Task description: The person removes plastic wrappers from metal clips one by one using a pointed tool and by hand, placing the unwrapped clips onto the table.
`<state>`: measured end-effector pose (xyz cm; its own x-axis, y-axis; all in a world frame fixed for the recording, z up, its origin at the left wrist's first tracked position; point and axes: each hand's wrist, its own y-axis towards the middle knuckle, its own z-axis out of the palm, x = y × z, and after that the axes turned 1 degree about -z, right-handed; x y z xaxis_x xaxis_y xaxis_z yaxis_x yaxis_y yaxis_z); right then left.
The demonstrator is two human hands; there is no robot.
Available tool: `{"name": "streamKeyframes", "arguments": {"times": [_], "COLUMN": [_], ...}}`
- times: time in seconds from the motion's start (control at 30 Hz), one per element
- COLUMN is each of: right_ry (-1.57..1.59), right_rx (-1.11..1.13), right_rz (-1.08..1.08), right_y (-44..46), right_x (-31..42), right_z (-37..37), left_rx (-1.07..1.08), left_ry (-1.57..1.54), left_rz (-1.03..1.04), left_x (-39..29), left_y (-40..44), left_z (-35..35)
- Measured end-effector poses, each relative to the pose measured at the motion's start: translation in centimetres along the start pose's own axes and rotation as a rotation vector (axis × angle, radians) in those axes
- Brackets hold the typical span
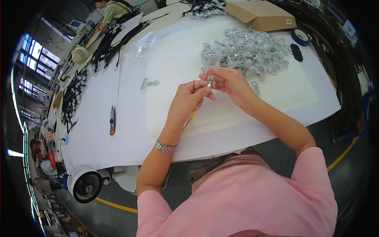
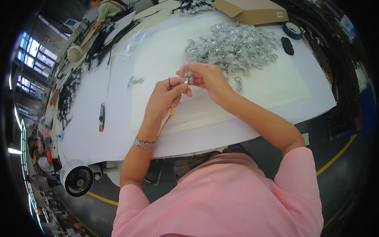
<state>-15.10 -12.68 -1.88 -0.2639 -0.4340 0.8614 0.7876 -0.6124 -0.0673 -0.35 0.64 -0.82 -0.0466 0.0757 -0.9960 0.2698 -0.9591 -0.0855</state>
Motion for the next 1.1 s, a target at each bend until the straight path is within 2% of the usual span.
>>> {"name": "streamKeyframes", "arguments": {"times": [0.27,0.37,0.47,0.57,0.67,0.77,1.1], "right_ry": [-0.005,0.01,-0.006,-0.041,-0.096,-0.154,-0.145], "right_rx": [-0.029,-0.062,-0.08,-0.087,-0.109,-0.135,-0.081], "right_rz": [-0.052,-0.065,-0.07,-0.089,-0.123,-0.17,-0.157], "right_y": [0.6,0.5,0.4,0.4,0.4,0.3,0.3], "right_x": [-1.0,-0.4,-0.1,-0.1,-0.2,-0.2,-0.2], "right_z": [-0.9,-0.6,-0.7,-0.7,-0.6,-0.2,-0.3], "left_rx": [-0.053,-0.164,-0.226,-0.217,-0.255,-0.279,-0.312], "left_ry": [-0.012,0.009,0.067,-0.007,-0.091,-0.063,0.069], "left_rz": [0.018,0.076,0.043,0.044,0.146,0.206,0.177], "left_x": [-0.1,-0.3,-0.6,-0.9,-1.1,-0.8,-1.4], "left_y": [0.2,0.0,-0.3,-0.6,-0.7,-0.5,-1.0], "left_z": [-0.3,0.2,-0.3,-0.6,0.1,0.2,0.9]}}
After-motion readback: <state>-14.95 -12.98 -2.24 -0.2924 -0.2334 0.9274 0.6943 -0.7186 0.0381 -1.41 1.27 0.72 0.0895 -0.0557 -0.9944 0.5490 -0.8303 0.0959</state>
